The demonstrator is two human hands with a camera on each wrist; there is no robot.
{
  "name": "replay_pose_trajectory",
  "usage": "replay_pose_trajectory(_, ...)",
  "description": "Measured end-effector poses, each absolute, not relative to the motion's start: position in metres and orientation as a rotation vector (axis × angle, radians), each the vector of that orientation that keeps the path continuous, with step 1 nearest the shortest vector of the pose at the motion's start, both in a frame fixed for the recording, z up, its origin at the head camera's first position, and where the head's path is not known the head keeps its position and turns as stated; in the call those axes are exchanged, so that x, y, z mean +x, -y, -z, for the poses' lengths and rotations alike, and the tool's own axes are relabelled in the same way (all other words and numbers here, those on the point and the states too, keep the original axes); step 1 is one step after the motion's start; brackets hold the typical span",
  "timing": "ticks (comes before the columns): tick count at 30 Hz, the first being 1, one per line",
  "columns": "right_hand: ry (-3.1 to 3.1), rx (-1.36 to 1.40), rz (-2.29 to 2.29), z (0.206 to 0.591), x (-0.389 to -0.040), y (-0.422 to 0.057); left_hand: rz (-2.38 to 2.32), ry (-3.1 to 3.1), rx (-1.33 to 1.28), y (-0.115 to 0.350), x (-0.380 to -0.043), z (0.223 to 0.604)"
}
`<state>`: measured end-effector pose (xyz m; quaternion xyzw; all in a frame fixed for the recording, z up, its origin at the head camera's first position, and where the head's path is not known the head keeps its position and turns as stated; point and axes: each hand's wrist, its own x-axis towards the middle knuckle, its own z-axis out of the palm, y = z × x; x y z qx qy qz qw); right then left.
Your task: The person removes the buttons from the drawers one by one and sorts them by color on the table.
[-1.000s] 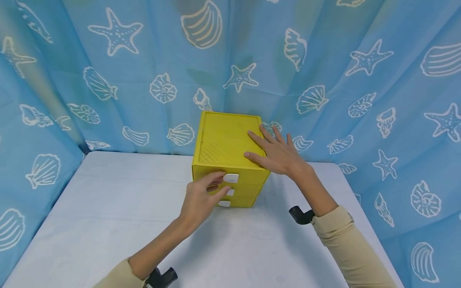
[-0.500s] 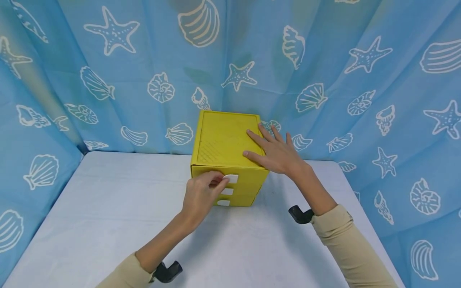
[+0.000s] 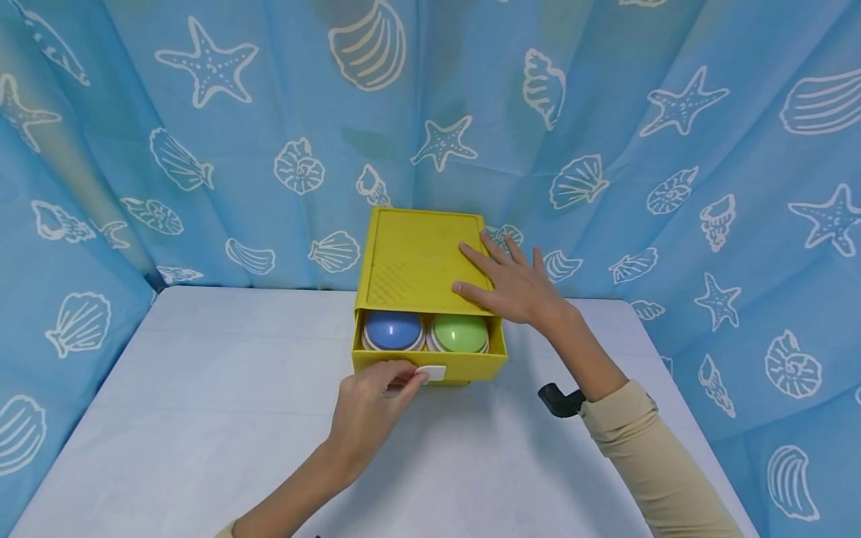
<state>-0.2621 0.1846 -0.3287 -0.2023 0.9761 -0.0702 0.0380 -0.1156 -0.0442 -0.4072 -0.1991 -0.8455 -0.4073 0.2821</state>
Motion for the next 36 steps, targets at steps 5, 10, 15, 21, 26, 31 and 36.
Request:
replay_pose_trajectory(5,-2.989,-0.615,0.224,0.329,-0.262,-0.184,1.074,2.216,-0.575,0.044,-0.095,0.411)
replay_pose_trajectory(10,-2.988,-0.619,0.22,0.329,-0.263,-0.185,1.039,2.074,-0.657,0.044,-0.081,0.418)
replay_pose_trajectory(15,-2.986,-0.624,0.242,0.33,-0.263,-0.186,1.021,2.027,-0.67,0.044,-0.072,0.425)
replay_pose_trajectory(21,-2.981,-0.632,0.278,0.33,-0.263,-0.185,1.008,2.049,-0.651,0.044,-0.067,0.425)
replay_pose_trajectory(26,-2.979,-0.633,0.268,0.331,-0.263,-0.186,1.008,2.06,-0.675,0.049,-0.063,0.416)
replay_pose_trajectory(31,-2.982,-0.636,0.268,0.331,-0.262,-0.186,1.203,2.14,-0.732,0.059,-0.058,0.395)
replay_pose_trajectory(36,-2.981,-0.645,0.281,0.331,-0.262,-0.186,1.431,2.216,-0.818,0.077,-0.062,0.364)
